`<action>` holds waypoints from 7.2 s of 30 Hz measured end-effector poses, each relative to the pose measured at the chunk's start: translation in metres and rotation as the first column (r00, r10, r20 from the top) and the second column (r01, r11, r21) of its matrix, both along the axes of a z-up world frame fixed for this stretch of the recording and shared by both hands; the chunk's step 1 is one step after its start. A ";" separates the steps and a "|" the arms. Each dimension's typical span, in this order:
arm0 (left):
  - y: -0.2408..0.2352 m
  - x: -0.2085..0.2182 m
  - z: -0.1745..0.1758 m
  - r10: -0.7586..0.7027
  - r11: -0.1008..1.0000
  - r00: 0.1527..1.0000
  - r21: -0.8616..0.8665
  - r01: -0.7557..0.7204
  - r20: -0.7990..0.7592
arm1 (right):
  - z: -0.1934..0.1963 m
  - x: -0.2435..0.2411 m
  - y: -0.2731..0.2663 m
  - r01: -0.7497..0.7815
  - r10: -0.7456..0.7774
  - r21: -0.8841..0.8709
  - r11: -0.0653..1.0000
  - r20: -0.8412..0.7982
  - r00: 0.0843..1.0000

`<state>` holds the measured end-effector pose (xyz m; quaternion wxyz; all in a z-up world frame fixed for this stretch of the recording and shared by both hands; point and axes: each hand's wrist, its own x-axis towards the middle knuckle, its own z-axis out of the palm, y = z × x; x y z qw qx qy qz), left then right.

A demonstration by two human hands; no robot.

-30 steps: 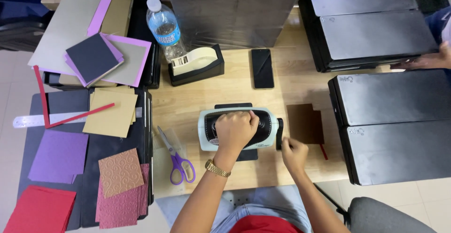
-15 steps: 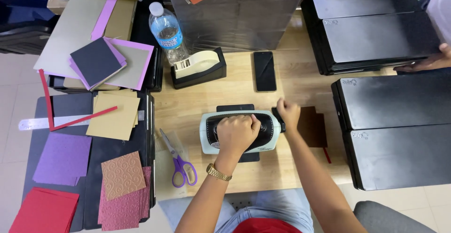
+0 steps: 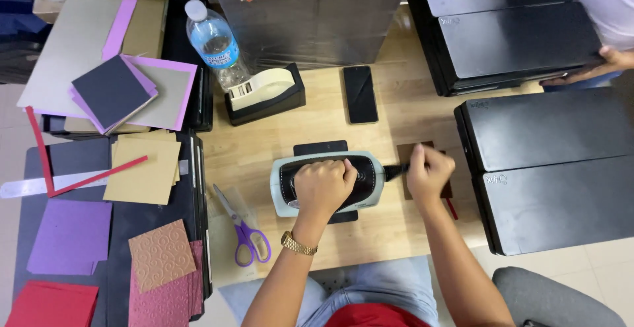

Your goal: A person uses a manual embossing machine to create textures on different colored sheets of paper.

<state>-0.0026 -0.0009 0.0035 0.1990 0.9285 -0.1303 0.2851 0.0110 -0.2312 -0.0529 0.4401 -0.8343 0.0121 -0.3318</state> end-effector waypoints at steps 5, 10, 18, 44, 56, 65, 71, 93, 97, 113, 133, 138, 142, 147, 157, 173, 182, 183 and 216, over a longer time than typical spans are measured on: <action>0.000 0.001 0.001 0.011 1.000 1.000 -0.001 -0.011 0.001 | -0.065 0.074 0.011 0.061 -0.053 0.031 0.998 -0.205 0.977; -0.002 0.002 -0.002 0.044 0.999 0.999 0.014 -0.044 -0.003 | -0.124 0.011 0.007 0.049 -0.070 -0.052 0.997 -0.562 0.825; -0.001 0.000 0.000 0.019 1.000 1.000 -0.010 -0.019 0.021 | -0.016 -0.085 -0.006 0.041 -0.042 -0.010 0.999 -0.371 0.928; -0.004 0.007 -0.002 0.052 0.998 0.990 0.028 -0.056 0.130 | -0.033 -0.069 -0.005 0.137 -0.140 -0.034 0.990 -0.328 0.934; -0.004 0.001 -0.004 0.074 0.996 0.991 0.031 -0.078 0.110 | -0.072 0.032 0.027 0.122 -0.174 -0.125 0.985 -0.668 0.723; -0.003 0.001 -0.003 0.059 0.998 0.997 0.023 -0.060 0.056 | -0.054 -0.090 -0.010 0.120 -0.164 -0.127 0.985 -0.443 0.881; -0.001 0.001 -0.003 0.016 1.000 0.999 0.014 -0.017 0.033 | 0.007 -0.006 0.000 0.090 -0.094 -0.034 0.995 -0.156 0.983; -0.005 0.005 -0.003 0.082 0.994 0.996 0.067 -0.083 0.024 | 0.011 -0.042 0.001 0.061 -0.058 0.005 0.998 -0.271 0.961; -0.006 0.013 -0.002 0.120 0.989 0.989 0.073 -0.127 0.091 | 0.003 -0.005 0.002 0.048 -0.040 0.042 0.998 -0.167 0.985; -0.006 -0.006 -0.004 0.020 0.998 1.000 0.058 -0.020 -0.014 | -0.038 0.042 0.016 0.044 -0.120 -0.124 0.991 -0.706 0.698; -0.012 -0.019 -0.005 -0.041 0.999 0.997 0.017 0.042 -0.062 | -0.022 0.018 -0.002 0.134 -0.142 -0.093 0.987 -0.079 0.987; -0.014 -0.018 -0.011 -0.005 1.000 0.998 0.026 0.007 -0.062 | -0.099 0.006 0.003 0.070 -0.095 -0.071 0.995 -0.464 0.881; -0.015 -0.017 -0.007 0.006 1.000 0.999 0.015 -0.005 -0.046 | -0.106 -0.072 0.004 0.102 -0.149 -0.109 0.989 -0.662 0.734; -0.016 -0.020 -0.005 -0.015 1.000 0.998 -0.001 0.014 -0.059 | -0.048 -0.139 -0.013 0.058 -0.094 -0.109 0.992 -0.360 0.928; -0.012 -0.018 -0.006 -0.049 0.998 0.998 0.029 0.050 -0.024 | -0.044 0.027 -0.004 0.095 -0.098 -0.066 0.993 -0.034 0.995; -0.014 -0.020 -0.010 -0.032 0.999 0.999 -0.017 0.032 0.025 | 0.016 -0.103 -0.006 0.007 -0.030 -0.140 0.990 -0.164 0.986; -0.013 -0.019 -0.004 -0.029 0.999 0.999 0.016 0.029 0.020 | -0.090 0.022 -0.006 0.125 -0.138 -0.057 0.990 -0.383 0.914; -0.014 -0.019 -0.005 -0.023 1.000 1.000 0.012 0.023 -0.002 | -0.109 0.014 -0.007 0.106 -0.113 -0.043 0.993 -0.512 0.852; -0.016 -0.019 -0.009 -0.027 1.000 1.000 0.007 0.027 0.007 | -0.006 -0.099 -0.015 0.032 -0.035 -0.144 0.989 -0.024 0.999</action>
